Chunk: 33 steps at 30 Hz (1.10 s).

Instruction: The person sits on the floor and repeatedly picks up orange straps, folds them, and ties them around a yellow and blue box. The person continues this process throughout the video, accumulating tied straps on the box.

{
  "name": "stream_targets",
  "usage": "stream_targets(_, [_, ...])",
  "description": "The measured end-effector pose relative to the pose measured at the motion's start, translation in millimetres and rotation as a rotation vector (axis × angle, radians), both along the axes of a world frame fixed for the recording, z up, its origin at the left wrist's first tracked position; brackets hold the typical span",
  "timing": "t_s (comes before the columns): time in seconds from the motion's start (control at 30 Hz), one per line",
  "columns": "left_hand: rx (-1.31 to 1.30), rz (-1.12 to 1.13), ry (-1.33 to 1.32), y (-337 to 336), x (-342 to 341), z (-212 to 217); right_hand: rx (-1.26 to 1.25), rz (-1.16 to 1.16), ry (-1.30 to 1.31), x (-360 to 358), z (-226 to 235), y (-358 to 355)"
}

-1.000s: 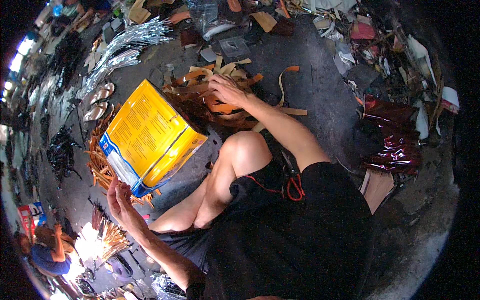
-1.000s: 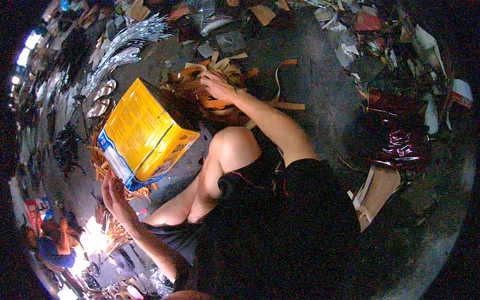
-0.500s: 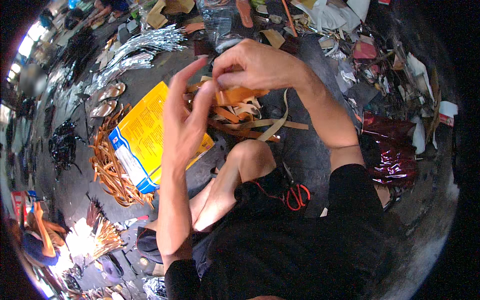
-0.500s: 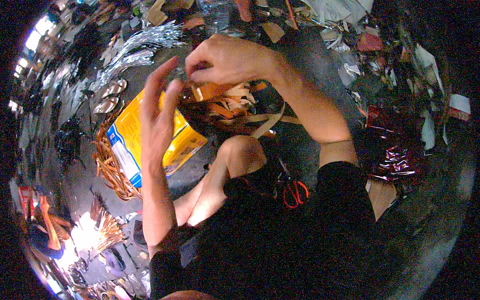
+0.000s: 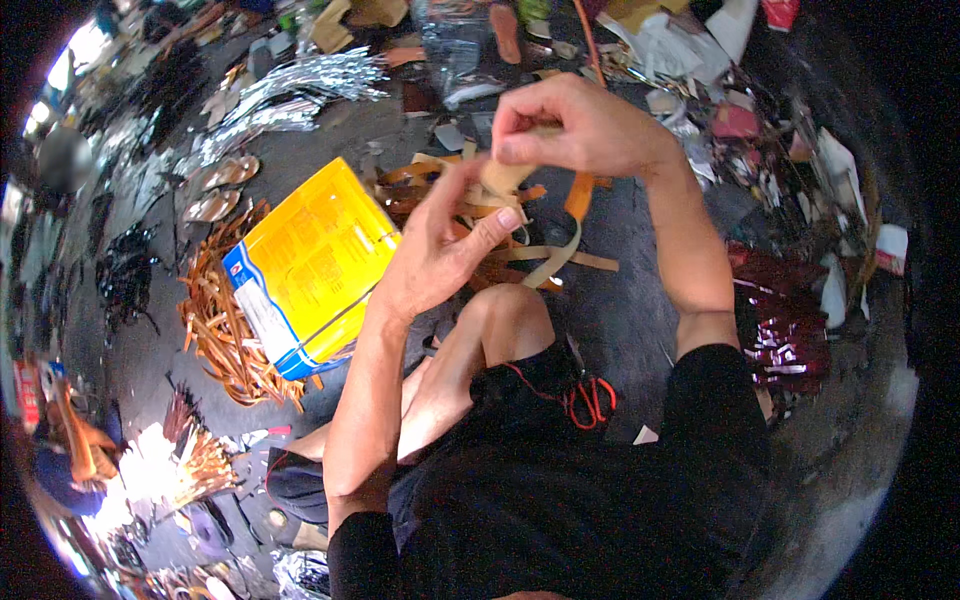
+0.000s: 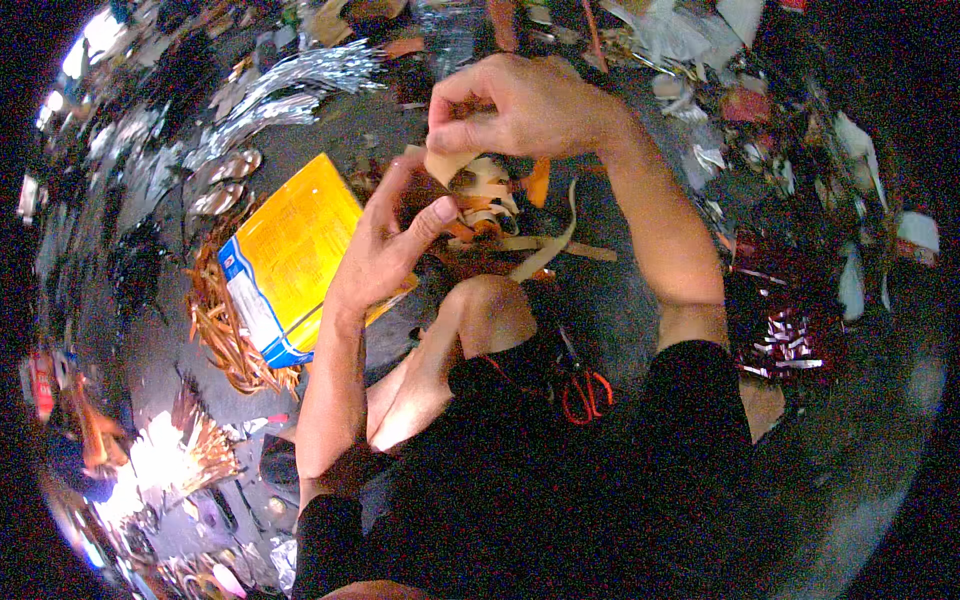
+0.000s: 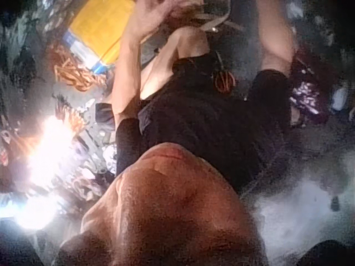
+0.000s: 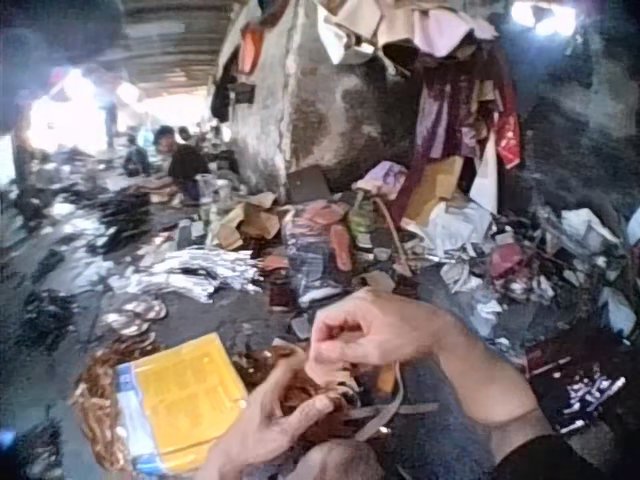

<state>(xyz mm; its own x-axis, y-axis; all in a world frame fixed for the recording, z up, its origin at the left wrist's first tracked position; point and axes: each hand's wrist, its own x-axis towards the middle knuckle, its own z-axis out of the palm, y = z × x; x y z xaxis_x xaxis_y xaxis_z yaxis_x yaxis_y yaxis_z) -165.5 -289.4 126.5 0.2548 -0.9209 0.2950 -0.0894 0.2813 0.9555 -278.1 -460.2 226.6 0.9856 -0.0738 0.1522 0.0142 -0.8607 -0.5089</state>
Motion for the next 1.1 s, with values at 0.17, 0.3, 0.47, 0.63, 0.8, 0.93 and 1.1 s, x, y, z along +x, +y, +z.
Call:
stream_targets(0.17, [0.275,-0.224,0.044,59,50,6,0.211,-0.07,0.035,-7,3,-8])
stream_targets(0.3, [0.485,-0.244,0.004,130,87,-16,0.315,-0.161,0.075,7,-32,-5])
stream_targets(0.47, [0.681,0.248,-0.007,200,121,-42,0.328,-0.213,0.095,34,-79,-8])
stream_targets(0.63, [0.55,0.722,0.07,214,135,-74,0.113,-0.234,0.269,67,-124,7])
stream_targets(0.8, [0.568,0.935,0.061,218,141,-100,0.003,-0.062,-0.194,137,-154,87])
stream_targets(0.93, [0.477,0.968,0.133,210,144,-96,0.175,0.276,-0.273,198,-181,165])
stream_targets(1.1, [0.449,0.94,0.175,214,157,-106,0.268,0.34,-0.203,233,-198,190])
